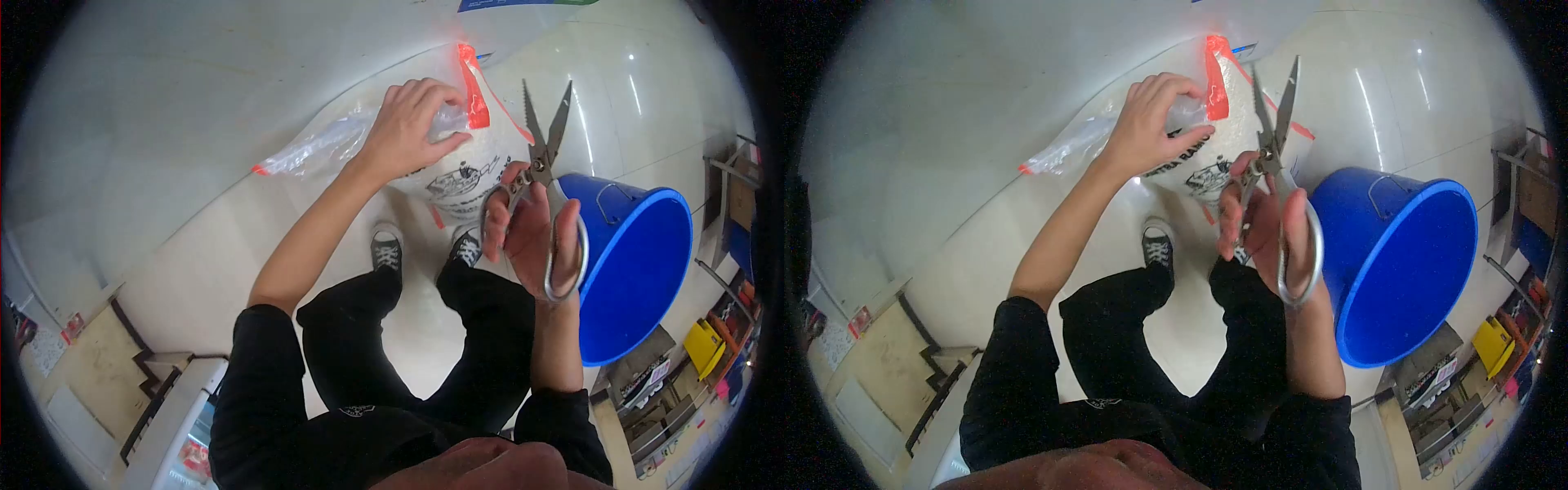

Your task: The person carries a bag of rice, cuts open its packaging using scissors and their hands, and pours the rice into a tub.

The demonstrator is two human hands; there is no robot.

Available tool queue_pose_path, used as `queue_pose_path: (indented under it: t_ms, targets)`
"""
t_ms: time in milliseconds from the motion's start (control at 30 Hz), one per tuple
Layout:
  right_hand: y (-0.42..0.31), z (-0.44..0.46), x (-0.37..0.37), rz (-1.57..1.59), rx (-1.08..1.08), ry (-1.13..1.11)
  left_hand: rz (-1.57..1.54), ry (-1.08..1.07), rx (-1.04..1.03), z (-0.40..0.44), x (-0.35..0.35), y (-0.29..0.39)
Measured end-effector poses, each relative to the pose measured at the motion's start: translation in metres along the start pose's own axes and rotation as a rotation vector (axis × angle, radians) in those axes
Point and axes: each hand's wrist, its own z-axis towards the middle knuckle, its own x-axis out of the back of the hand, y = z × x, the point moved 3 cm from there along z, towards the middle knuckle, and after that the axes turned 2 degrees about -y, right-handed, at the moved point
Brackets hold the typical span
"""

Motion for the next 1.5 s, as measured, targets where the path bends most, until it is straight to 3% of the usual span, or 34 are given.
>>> queue_pose_path:
  t_ms: [67, 200, 300, 433, 600, 733, 1000, 1500]
  targets:
    - [0.004, 0.004, 0.004, -0.103, -0.033, -0.086, -0.044, 0.073, -0.051, -0.006, -0.009, -0.015]
    - [0.010, 0.008, 0.007, -0.339, -0.175, -0.002, -0.157, 0.290, -0.122, -0.009, -0.014, -0.023]
    - [0.012, 0.005, 0.011, -0.357, -0.104, -0.001, -0.177, 0.445, -0.189, -0.010, -0.013, -0.028]
    - [0.013, -0.002, 0.010, -0.430, -0.003, -0.075, -0.154, 0.462, -0.233, -0.012, -0.014, -0.028]
    - [0.016, 0.001, 0.005, -0.489, -0.106, 0.048, -0.108, 0.507, -0.238, -0.012, -0.013, -0.027]
    - [0.018, 0.011, 0.019, -0.598, -0.134, 0.018, -0.137, 0.528, -0.265, -0.012, -0.016, -0.031]
    - [0.020, 0.016, 0.020, -0.507, -0.135, -0.026, -0.131, 0.575, -0.272, -0.010, -0.019, -0.031]
    - [0.028, 0.027, 0.024, -0.652, -0.090, -0.058, -0.071, 0.510, -0.273, -0.016, -0.022, -0.028]
